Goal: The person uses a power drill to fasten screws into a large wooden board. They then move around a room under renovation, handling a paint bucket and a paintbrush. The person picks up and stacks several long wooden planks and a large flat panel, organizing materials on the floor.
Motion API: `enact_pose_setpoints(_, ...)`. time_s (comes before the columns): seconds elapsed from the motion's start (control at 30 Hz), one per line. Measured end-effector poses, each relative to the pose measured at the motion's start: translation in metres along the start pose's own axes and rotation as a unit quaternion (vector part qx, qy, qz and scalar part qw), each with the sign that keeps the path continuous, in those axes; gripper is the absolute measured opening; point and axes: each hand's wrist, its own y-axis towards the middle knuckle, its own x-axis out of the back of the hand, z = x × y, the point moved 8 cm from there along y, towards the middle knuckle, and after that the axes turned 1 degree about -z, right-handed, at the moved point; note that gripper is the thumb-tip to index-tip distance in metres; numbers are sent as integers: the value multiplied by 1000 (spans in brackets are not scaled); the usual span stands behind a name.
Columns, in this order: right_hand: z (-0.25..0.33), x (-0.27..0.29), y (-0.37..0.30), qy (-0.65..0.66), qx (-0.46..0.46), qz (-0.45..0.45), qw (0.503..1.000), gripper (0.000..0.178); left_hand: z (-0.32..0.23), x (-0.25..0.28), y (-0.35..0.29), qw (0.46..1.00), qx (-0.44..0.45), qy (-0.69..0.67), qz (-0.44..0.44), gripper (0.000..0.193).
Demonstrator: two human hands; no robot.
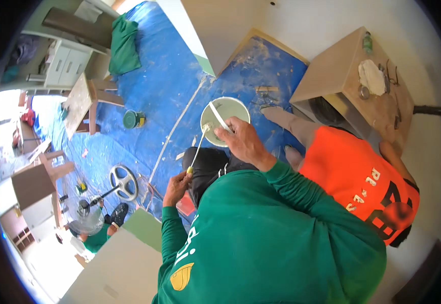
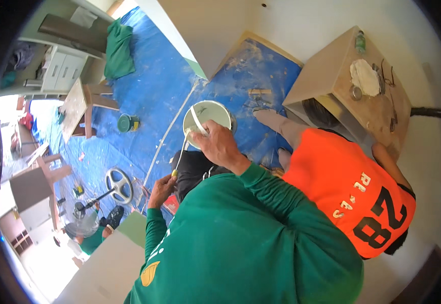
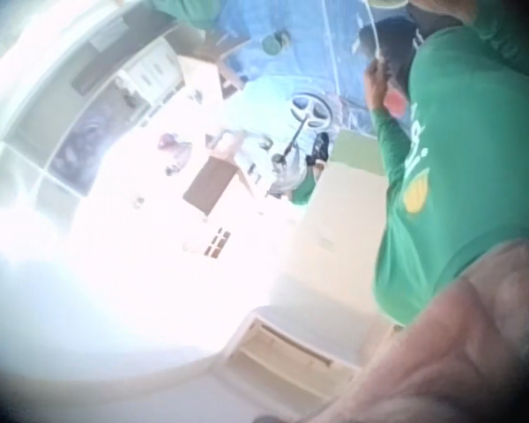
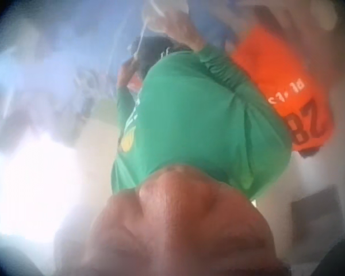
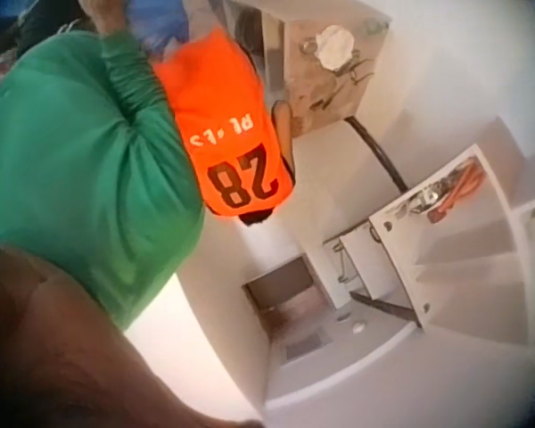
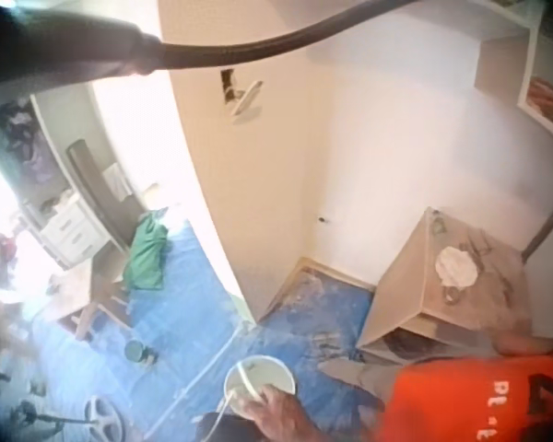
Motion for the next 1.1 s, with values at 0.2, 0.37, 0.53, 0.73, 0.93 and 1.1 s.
enact_pose_setpoints(0.2, -13, 34, 37, 2, -49, -73, 996, 48, -42, 14, 80, 995, -42, 48, 73, 47)
enact_pose_setpoints(0.37, -11, 72, 43, 18, -88, -167, 982, 50, -108, 11, 138, 979, -87, 103, 151, 44)
enact_pose_setpoints(0.53, -10, 102, 40, 47, -136, -255, 956, 51, -172, -5, 198, 934, -187, 201, 229, 46)
enact_pose_setpoints(0.73, -28, 137, 29, 62, -150, -356, 920, 49, -198, -36, 245, 916, -160, 219, 296, 55)
enact_pose_setpoints(0.93, -84, 151, 27, 157, -176, -391, 890, 39, -239, -74, 267, 880, -164, 309, 322, 49)
enact_pose_setpoints(1.1, -130, 177, 55, 178, -176, -363, 897, 45, -241, -110, 294, 874, -128, 351, 311, 47)
